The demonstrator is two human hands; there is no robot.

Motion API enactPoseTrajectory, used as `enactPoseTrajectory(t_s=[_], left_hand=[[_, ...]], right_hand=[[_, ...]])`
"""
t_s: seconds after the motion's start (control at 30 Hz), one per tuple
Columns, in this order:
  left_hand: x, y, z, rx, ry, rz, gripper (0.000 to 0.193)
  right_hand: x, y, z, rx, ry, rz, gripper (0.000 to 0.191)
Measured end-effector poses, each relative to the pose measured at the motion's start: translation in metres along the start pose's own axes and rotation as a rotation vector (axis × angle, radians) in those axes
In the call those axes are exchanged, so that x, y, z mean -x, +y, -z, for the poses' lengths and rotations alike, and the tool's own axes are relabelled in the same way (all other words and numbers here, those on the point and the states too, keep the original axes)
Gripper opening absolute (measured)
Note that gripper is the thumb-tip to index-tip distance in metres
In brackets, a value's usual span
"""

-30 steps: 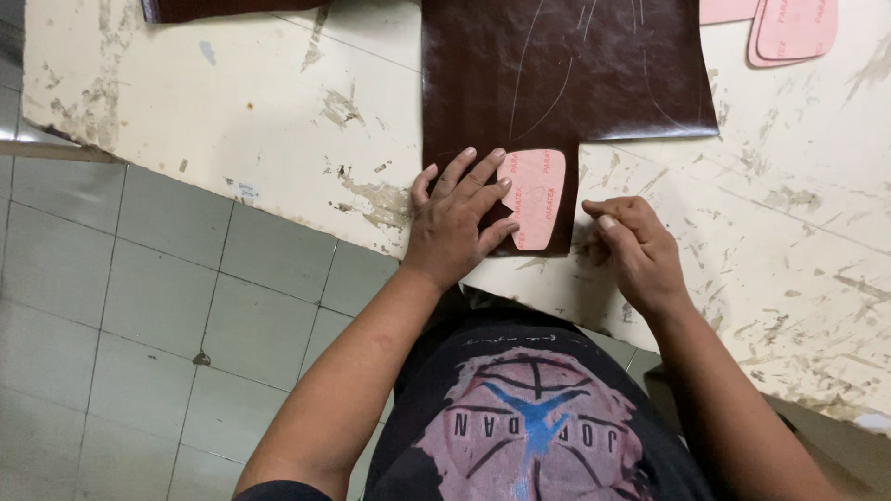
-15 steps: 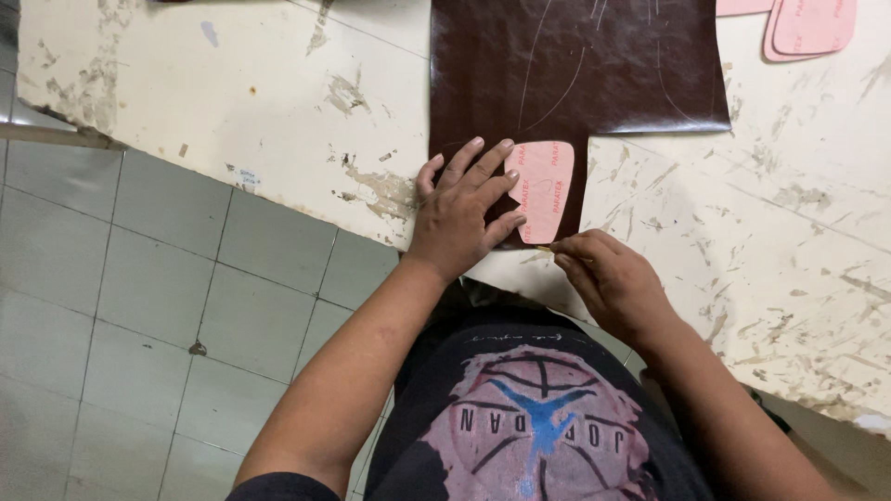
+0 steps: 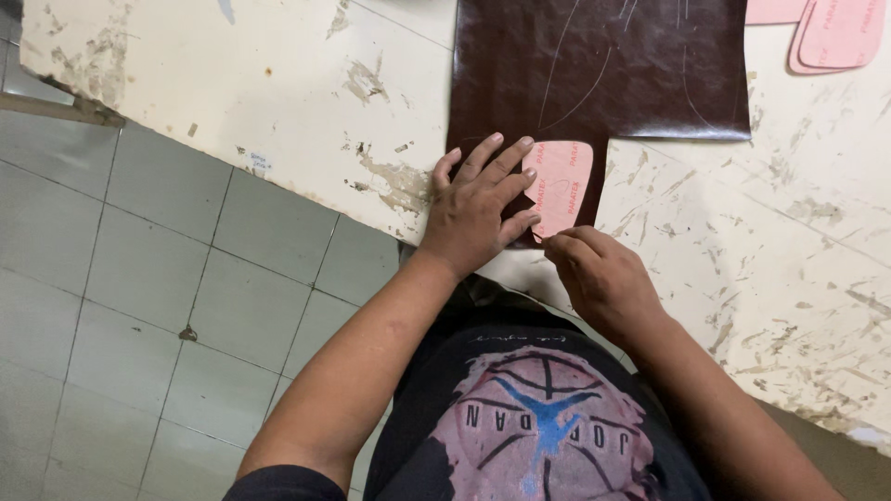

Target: The person places pink paper pattern templates onto dark leather sheets on a work table, aligns each template against chalk outlines, and traces around them with a pen. They reposition and swap templates across the leather pieces, then pick up a pair of scissors.

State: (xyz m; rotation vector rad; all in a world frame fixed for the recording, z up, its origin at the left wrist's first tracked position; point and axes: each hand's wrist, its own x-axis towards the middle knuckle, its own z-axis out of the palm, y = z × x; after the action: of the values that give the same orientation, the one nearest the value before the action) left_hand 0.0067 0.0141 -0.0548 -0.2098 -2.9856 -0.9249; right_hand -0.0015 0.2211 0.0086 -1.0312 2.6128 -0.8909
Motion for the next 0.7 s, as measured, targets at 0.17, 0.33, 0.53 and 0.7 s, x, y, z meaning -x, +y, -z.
enactPoseTrajectory(t_s=[0.17, 0.33, 0.53, 0.7], left_hand=[[-0.002, -0.003, 0.002, -0.030, -0.004, -0.014, 0.046], [-0.004, 0.002, 0.000, -0.139, -0.045, -0.016, 0.061], [-0.007, 0.013, 0.004, -0.199, -0.150, 0.019, 0.084], [-0.003, 0.015, 0.009, -0.231, -0.209, 0.039, 0.091]], right_hand=[[0.001, 0.003, 0.003, -0.021, 0.026, -0.030, 0.012], [-0.004, 0.016, 0.007, 0.003, 0.075, -0.082, 0.013], [-0.010, 0.012, 0.008, 0.008, 0.035, -0.078, 0.013], [-0.020, -0.002, 0.006, 0.020, -0.039, -0.049, 0.011]])
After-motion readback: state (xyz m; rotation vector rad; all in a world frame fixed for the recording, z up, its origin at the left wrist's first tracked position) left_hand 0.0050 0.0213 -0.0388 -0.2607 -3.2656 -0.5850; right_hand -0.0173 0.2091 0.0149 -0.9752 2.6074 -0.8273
